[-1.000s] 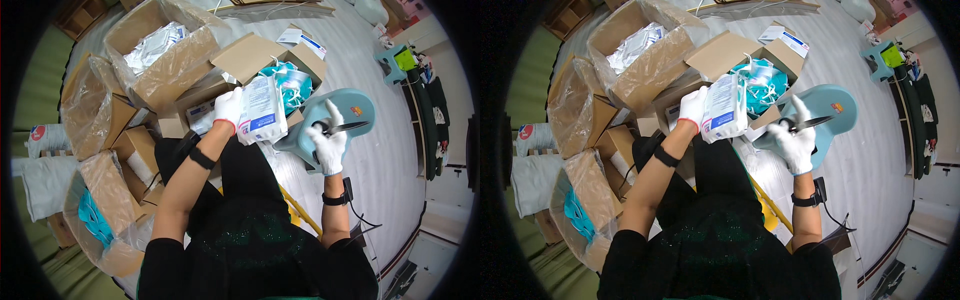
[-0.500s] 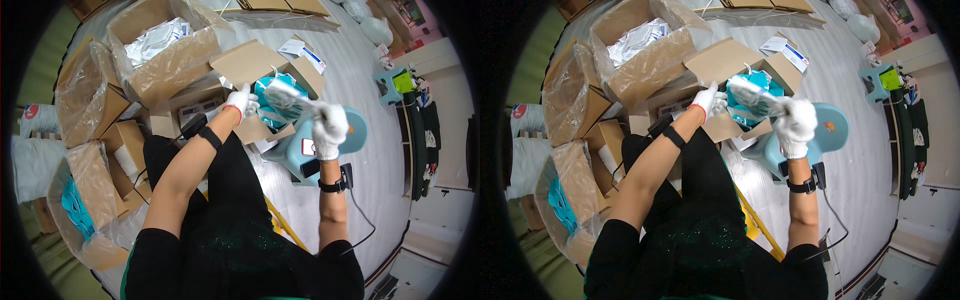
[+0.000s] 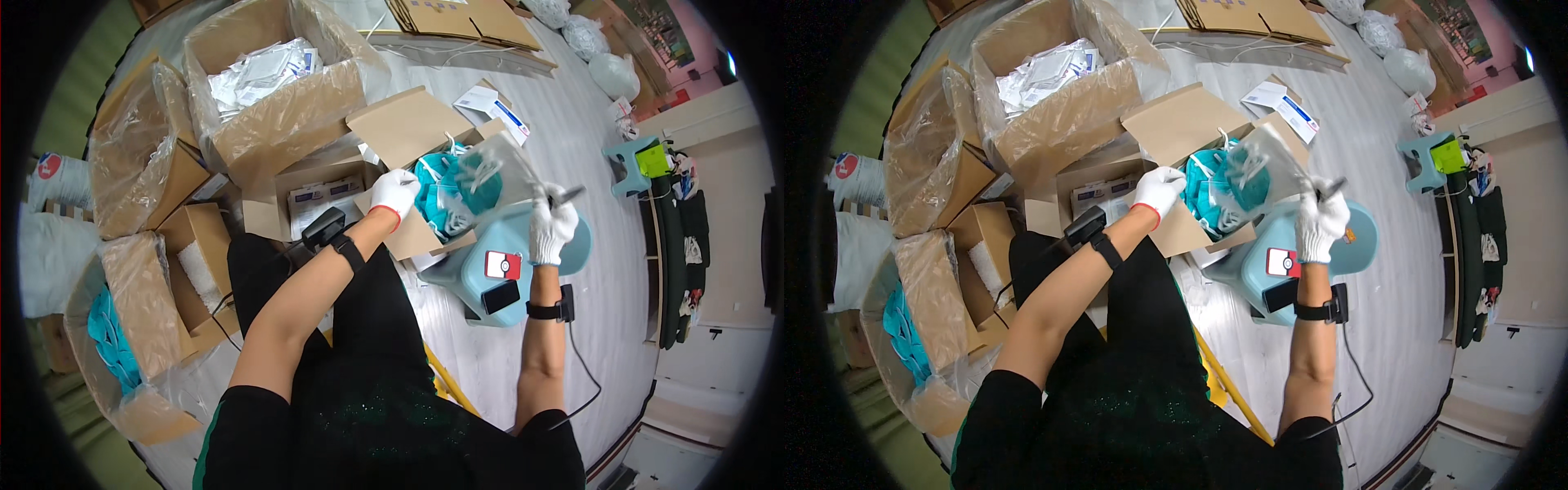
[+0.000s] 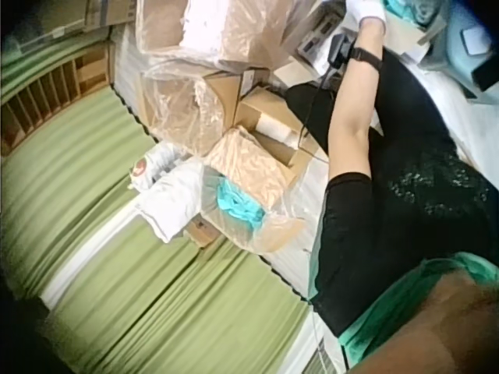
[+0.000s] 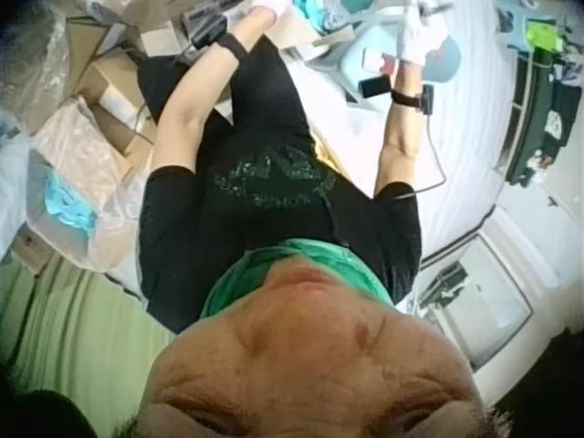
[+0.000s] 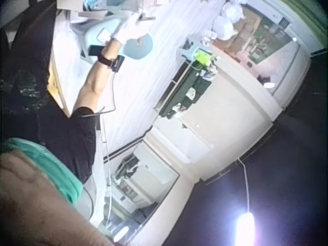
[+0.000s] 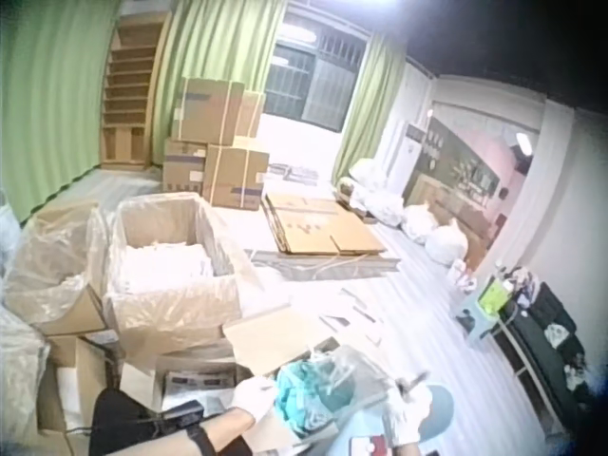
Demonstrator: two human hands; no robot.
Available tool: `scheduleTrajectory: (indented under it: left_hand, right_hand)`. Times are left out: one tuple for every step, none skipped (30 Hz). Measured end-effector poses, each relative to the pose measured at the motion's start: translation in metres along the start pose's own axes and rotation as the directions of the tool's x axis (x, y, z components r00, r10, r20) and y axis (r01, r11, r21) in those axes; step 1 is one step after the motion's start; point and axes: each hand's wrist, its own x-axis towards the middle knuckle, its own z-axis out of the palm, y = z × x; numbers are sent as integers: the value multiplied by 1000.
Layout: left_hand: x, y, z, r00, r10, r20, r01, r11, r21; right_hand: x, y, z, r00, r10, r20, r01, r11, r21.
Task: Unpacking and sorting medical mask packages from cardboard boxes.
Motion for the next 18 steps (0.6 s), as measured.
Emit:
scheduleTrajectory:
  left_hand:
    - [3,2,1,1000,3,-2,-3,1000,-2]
    - [6,4,1,999,-29,38,29,999,-18]
    - [9,5,2,995,-60,78,63,997,-34]
    - [9,17,9,994,-57,96,61,997,-45]
    - [7,33,3,990,-12,143,26,995,-101]
    - [6,45,-1,981,37,188,-6,987,-158]
    - [11,50,-1,971,67,228,-31,987,-159]
    - [11,56,2,971,73,226,-36,986,-164]
    - [12,63,7,957,94,275,-11,957,-289]
    - [14,69,12,939,121,321,21,914,-406]
    - [16,75,15,910,119,396,75,895,-441]
    - [18,83,21,893,79,442,132,895,-426]
    - [21,83,28,885,98,455,81,931,-357]
    - [26,75,36,876,115,469,27,958,-285]
    - [32,68,43,910,182,373,-143,981,-129]
    - [36,59,51,903,192,384,-150,979,-135]
    - [37,52,54,931,212,297,-154,966,-208]
    - [40,45,56,952,225,208,-162,947,-278]
  right_hand:
    - [1,-3,-1,1000,-4,-2,4,1000,1]
    - [0,-7,-4,996,67,-55,-60,991,116]
    - [0,-10,-5,985,142,-100,-115,966,232]
    - [7,-2,-19,982,160,-97,-134,962,237]
    - [9,-9,-19,977,186,-103,-148,943,299]
    - [11,-16,-21,971,212,-109,-160,919,360]
    - [13,-15,-21,972,206,-111,-154,921,359]
    - [15,-12,-23,969,222,-104,-161,896,415]
    - [16,-10,-25,967,237,-97,-166,867,469]
    - [15,-8,-26,968,231,-101,-158,870,468]
    - [12,-7,-28,967,239,-87,-177,879,443]
    - [11,-5,-29,966,247,-75,-195,888,417]
    - [10,0,-27,967,242,-79,-186,883,431]
    - [9,2,-28,968,236,-87,-177,885,430]
    - [9,3,-29,960,255,-115,-194,903,383]
    - [9,6,-34,949,277,-149,-217,919,329]
    - [12,8,-45,919,317,-236,-225,911,347]
    - [21,15,-51,870,347,-350,-133,849,512]
